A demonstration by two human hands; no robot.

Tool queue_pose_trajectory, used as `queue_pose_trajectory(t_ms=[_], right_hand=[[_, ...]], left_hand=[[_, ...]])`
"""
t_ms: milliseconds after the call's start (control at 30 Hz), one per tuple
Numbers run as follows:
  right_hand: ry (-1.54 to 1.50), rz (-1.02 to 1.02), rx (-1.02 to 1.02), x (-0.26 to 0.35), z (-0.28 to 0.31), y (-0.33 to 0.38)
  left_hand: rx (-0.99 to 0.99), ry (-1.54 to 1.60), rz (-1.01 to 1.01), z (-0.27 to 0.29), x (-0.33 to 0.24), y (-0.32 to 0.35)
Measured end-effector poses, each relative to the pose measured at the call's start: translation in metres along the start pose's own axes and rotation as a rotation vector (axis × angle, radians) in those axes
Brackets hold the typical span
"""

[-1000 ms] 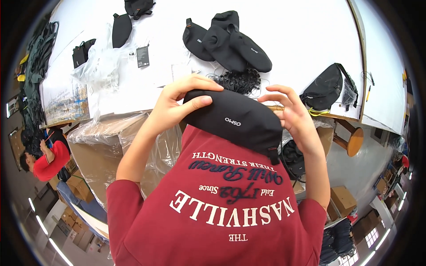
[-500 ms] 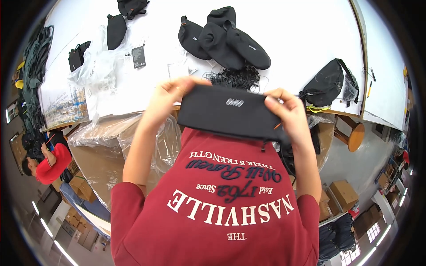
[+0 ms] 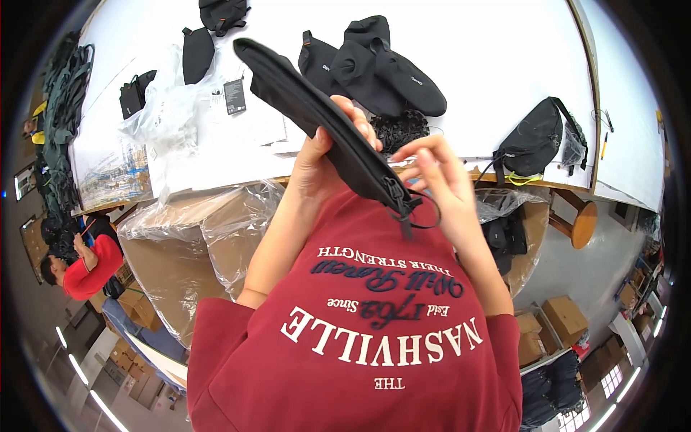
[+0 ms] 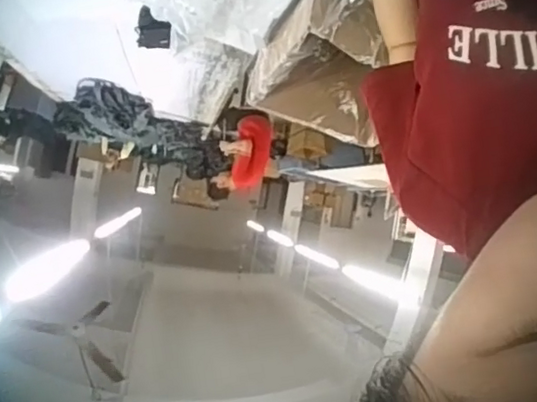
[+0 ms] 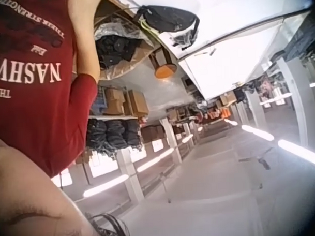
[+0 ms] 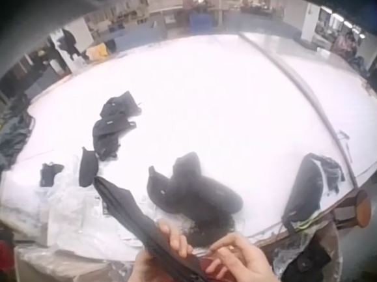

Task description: Inspecting, zipping, and organizing black fabric pouches on a white work table in a factory or workshop setting.

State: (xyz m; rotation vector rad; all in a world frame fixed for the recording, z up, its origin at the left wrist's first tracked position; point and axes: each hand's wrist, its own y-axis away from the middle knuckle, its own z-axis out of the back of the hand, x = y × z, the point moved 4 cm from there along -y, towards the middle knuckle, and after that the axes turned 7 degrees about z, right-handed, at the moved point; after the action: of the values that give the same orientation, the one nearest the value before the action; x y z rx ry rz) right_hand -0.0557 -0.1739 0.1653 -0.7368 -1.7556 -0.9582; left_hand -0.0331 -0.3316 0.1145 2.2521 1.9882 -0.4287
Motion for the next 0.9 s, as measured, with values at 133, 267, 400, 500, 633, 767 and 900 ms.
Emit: queue_pose_trajectory(t_ms=[133, 267, 400, 500, 633, 767, 900], right_hand=[[0.372, 0.467, 0.101, 0.053, 0.004, 0.016], [0.646, 0.476, 0.122, 0.062, -0.011, 0.024], [0.688, 0.491, 0.108, 0.062, -0.01, 0.028], [0.721, 0.512, 0.116, 0.061, -0.011, 0.034], [0.803, 0.522, 0.071, 0.065, -0.01, 0.037], [0.831, 0.637, 0.059, 0.077, -0.016, 0.034], [0.976, 0.585, 0.11, 0.078, -0.025, 0.03]], left_hand=[[-0.1, -0.17, 0.028, 0.005, -0.013, 0.008], [-0.06, -0.181, -0.003, 0.002, -0.015, 0.008], [-0.05, -0.202, -0.028, 0.0, -0.019, 0.009], [-0.029, -0.097, -0.096, 0.0, -0.027, 0.01], [-0.081, -0.228, -0.022, -0.006, -0.025, 0.011], [-0.095, -0.212, -0.013, -0.01, -0.021, 0.011], [-0.086, -0.253, 0.011, -0.013, -0.019, 0.009]])
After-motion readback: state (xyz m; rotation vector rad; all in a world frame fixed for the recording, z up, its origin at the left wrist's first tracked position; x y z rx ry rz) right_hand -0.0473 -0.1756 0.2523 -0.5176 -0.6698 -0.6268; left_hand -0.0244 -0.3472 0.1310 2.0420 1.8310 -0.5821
